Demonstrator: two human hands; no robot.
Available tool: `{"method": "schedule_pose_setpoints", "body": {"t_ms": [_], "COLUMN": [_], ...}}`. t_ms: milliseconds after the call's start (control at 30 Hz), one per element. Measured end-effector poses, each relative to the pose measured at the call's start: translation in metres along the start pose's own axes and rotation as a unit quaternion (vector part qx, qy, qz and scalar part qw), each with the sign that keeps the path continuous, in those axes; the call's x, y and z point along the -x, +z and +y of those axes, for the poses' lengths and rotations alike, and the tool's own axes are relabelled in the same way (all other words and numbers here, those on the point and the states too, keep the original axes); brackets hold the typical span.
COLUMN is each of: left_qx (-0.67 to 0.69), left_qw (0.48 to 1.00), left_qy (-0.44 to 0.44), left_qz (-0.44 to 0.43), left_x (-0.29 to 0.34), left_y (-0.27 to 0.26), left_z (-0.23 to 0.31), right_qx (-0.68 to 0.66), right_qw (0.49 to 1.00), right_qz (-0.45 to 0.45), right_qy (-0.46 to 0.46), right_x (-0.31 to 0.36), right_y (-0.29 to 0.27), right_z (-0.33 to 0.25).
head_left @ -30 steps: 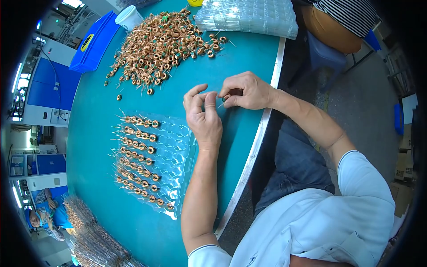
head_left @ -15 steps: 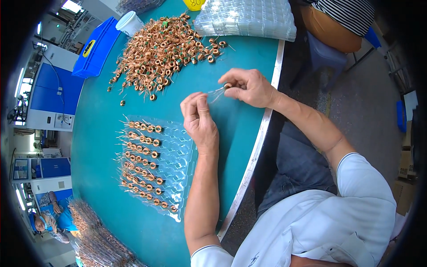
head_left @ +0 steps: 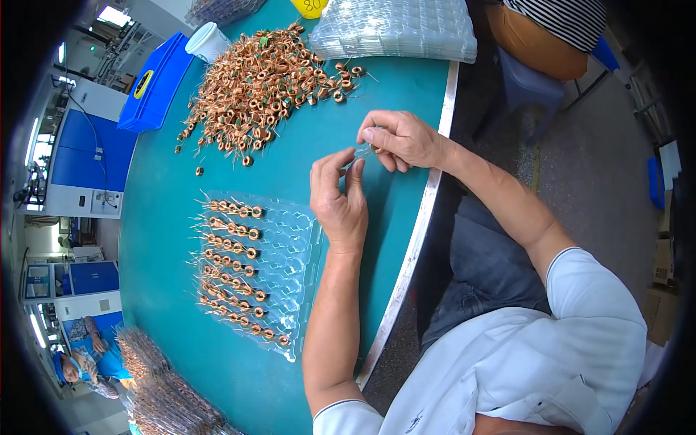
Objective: Assembling small copper coils into a plastic tray on an electronics workshop bench.
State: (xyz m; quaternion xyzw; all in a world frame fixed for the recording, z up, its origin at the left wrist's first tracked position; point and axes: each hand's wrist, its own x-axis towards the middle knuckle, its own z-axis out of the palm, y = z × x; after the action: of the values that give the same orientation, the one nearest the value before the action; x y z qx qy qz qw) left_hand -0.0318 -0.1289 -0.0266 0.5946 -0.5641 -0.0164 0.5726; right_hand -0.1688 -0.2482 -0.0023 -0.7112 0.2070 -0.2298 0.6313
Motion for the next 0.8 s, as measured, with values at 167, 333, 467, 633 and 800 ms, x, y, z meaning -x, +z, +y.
{"method": "schedule_pose_setpoints", "body": {"t_ms": [167, 333, 467, 633, 800], "left_qx": [0.012, 0.017, -0.044, 0.143, 0.228], "left_qw": [0.998, 0.998, 0.995, 0.966, 0.947], "left_qy": [-0.054, -0.010, 0.074, -0.211, -0.222], "left_qz": [0.008, 0.055, 0.042, 0.035, 0.045], "left_x": [0.002, 0.000, 0.002, 0.003, -0.004], "left_y": [-0.002, -0.002, -0.007, -0.005, 0.000], "left_z": [0.002, 0.008, -0.002, 0.002, 0.006], "right_qx": [0.024, 0.037, 0.139, 0.164, 0.183], "right_qw": [1.000, 0.998, 0.984, 0.971, 0.966], "right_qz": [-0.008, -0.037, -0.045, -0.024, 0.057], "right_qy": [-0.018, -0.044, -0.098, -0.170, -0.171], "right_x": [0.001, 0.003, 0.000, 0.000, 0.005], "right_y": [0.002, 0.001, 0.006, 0.010, 0.008], "right_z": [0.004, 0.007, 0.011, 0.008, -0.001]}}
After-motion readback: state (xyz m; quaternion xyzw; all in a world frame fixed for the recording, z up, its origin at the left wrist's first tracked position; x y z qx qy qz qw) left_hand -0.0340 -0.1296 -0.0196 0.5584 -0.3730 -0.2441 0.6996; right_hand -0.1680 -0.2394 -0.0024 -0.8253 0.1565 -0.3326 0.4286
